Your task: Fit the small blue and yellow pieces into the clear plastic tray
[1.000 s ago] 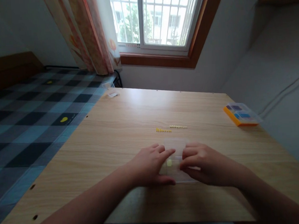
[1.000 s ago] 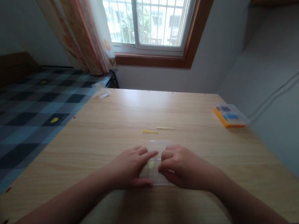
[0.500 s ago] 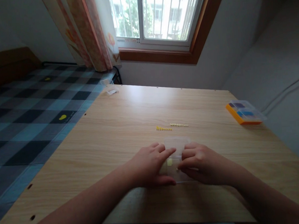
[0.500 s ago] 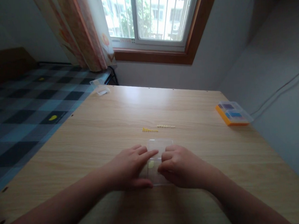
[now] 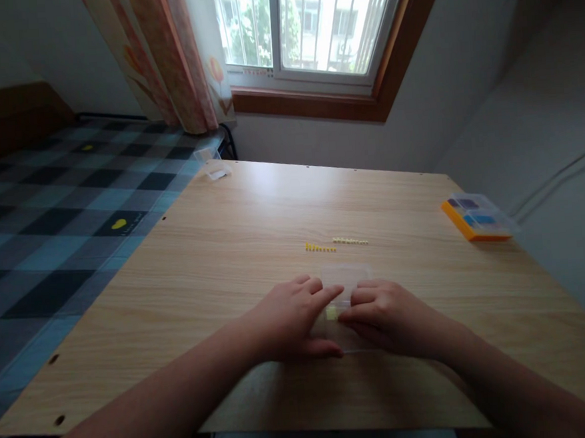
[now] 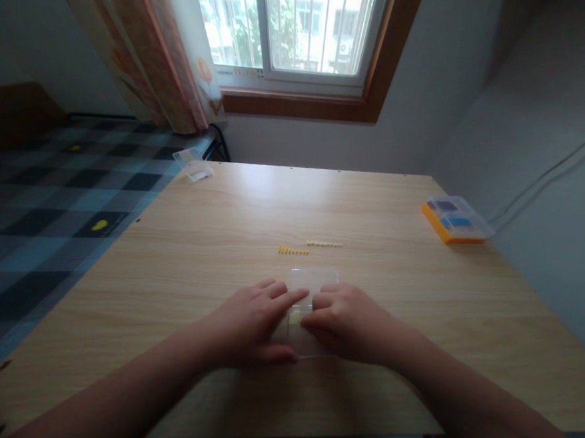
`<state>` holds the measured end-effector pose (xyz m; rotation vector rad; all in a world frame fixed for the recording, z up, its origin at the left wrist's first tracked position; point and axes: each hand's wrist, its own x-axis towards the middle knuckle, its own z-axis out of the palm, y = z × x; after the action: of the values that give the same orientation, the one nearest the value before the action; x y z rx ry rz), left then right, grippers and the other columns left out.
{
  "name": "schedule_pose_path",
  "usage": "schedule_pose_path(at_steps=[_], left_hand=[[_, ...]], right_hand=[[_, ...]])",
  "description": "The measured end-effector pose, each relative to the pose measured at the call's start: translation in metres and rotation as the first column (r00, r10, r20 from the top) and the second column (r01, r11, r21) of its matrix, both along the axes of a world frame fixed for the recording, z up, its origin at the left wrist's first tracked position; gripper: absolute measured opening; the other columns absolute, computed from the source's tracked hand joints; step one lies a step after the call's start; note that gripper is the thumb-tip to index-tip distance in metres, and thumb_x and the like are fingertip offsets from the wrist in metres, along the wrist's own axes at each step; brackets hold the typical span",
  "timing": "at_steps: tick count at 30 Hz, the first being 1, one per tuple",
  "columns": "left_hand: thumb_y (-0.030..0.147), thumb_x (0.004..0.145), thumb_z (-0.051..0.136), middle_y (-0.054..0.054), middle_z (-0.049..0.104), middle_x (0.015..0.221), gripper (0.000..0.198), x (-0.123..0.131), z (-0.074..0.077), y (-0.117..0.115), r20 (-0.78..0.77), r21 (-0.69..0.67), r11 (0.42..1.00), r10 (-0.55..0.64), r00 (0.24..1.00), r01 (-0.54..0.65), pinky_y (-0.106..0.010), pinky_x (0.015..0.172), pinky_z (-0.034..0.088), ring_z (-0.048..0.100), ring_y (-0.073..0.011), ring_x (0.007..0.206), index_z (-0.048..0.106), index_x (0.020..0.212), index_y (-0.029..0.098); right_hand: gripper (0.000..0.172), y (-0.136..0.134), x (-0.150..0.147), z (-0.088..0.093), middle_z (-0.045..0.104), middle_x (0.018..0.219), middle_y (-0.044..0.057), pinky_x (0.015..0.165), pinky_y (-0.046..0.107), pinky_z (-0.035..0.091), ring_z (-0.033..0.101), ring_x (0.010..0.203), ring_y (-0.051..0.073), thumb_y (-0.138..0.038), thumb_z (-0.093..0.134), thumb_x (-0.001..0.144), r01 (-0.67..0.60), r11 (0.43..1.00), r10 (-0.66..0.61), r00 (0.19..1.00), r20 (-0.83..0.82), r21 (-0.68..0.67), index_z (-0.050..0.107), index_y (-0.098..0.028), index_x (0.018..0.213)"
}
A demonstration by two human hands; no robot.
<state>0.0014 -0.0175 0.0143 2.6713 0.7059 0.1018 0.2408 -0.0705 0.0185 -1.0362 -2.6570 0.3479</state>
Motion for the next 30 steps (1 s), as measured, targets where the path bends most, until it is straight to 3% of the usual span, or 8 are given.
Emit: schedule_pose_path(at_steps=[30], left_hand=[[0.066, 0.078, 0.078, -0.011, 0.067, 0.119, 0.089, -0.0006, -0.0024, 0.0006, 0.018, 0.014, 1.0, -0.008, 1.0, 0.007, -0.044, 0.092, 0.052, 0.063, -0.0339, 0.111, 0.049, 0.149, 0.021]], right_hand=[[0.022, 0.0002, 0.0008, -0.0013, 0.064, 0.075, 0.001, 0.065, 0.031, 0.034, 0.052, 0.07, 0.015, -0.016, 0.057, 0.095, -0.005, 1.0, 0.005, 0.998, 0.059, 0.0, 0.067, -0.02, 0.076]])
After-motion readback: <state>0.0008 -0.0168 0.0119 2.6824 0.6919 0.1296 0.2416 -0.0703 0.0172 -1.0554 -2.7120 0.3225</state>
